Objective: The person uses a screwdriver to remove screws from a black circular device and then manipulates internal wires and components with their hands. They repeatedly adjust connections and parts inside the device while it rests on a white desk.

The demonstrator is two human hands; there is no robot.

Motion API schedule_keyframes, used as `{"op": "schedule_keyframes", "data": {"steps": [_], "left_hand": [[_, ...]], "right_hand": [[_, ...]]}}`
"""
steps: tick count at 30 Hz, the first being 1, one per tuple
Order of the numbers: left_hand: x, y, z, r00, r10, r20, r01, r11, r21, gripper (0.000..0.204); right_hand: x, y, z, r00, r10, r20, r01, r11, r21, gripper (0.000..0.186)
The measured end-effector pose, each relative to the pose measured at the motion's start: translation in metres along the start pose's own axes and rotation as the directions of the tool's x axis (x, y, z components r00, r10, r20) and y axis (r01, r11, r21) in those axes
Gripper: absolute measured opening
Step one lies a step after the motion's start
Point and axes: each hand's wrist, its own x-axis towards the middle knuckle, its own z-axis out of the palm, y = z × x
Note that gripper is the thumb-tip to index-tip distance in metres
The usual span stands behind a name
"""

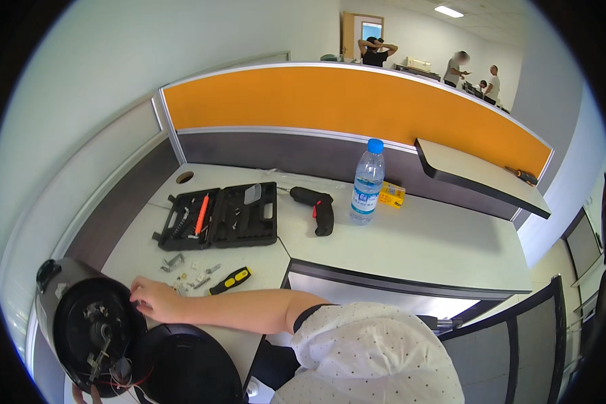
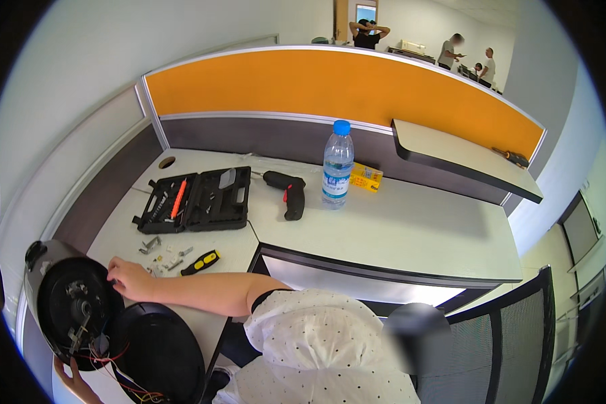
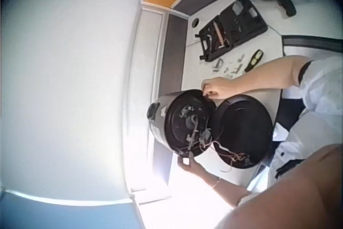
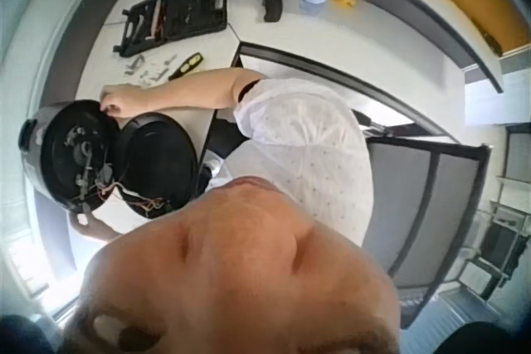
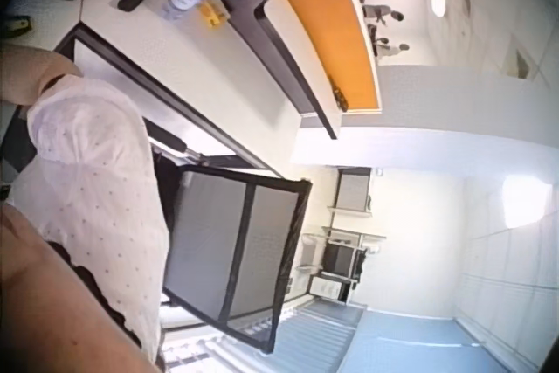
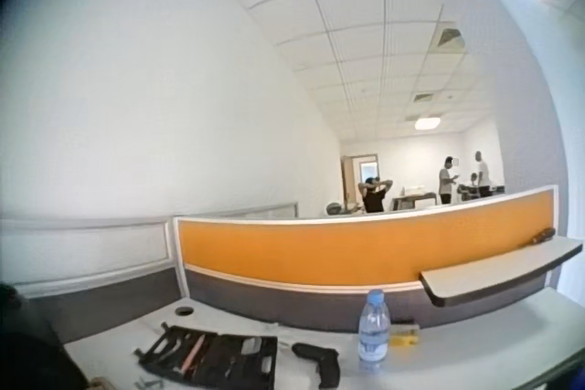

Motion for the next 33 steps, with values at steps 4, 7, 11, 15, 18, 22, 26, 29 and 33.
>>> {"op": "schedule_keyframes", "data": {"steps": [4, 7, 11, 15, 18, 22, 26, 29, 33], "left_hand": [[0.002, -0.012, -0.005, 0.999, 0.036, -0.023, -0.037, 0.998, -0.043, 0.048], [0.004, -0.019, -0.001, 0.996, 0.031, -0.078, -0.04, 0.993, -0.113, 0.05], [0.007, -0.033, -0.001, 0.977, 0.186, -0.108, -0.19, 0.981, -0.036, 0.053], [0.006, -0.032, -0.001, 0.993, 0.087, -0.08, -0.094, 0.992, -0.084, 0.055], [0.005, -0.034, -0.001, 0.996, 0.046, -0.072, -0.05, 0.997, -0.052, 0.057], [0.004, -0.034, -0.004, 0.997, 0.012, -0.082, -0.02, 0.995, -0.1, 0.058], [0.005, -0.036, -0.006, 0.996, -0.005, -0.094, -0.004, 0.996, -0.091, 0.058], [0.004, -0.031, -0.007, 0.997, -0.007, -0.079, 0.001, 0.997, -0.081, 0.057], [0.003, -0.03, -0.003, 0.999, -0.009, -0.053, 0.003, 0.994, -0.109, 0.056]], "right_hand": [[-0.001, -0.004, 0.004, 0.998, -0.057, -0.038, 0.055, 0.997, -0.055, 0.024], [0.002, -0.003, 0.004, 1.0, -0.017, -0.001, 0.017, 0.998, -0.063, 0.026], [-0.001, -0.002, 0.01, 0.999, 0.013, 0.041, -0.008, 0.993, -0.12, 0.031], [-0.002, 0.002, 0.011, 0.998, -0.024, 0.057, 0.03, 0.995, -0.099, 0.032], [-0.003, 0.001, 0.009, 0.996, -0.018, 0.089, 0.027, 0.994, -0.103, 0.037], [-0.004, 0.005, 0.017, 0.997, -0.035, 0.07, 0.044, 0.99, -0.137, 0.044], [-0.003, -0.001, 0.018, 0.996, -0.007, 0.085, 0.015, 0.996, -0.088, 0.05], [-0.002, 0.0, 0.02, 0.994, 0.023, 0.106, -0.016, 0.997, -0.071, 0.054], [-0.003, 0.001, 0.017, 0.994, 0.041, 0.106, -0.036, 0.998, -0.051, 0.055]]}}
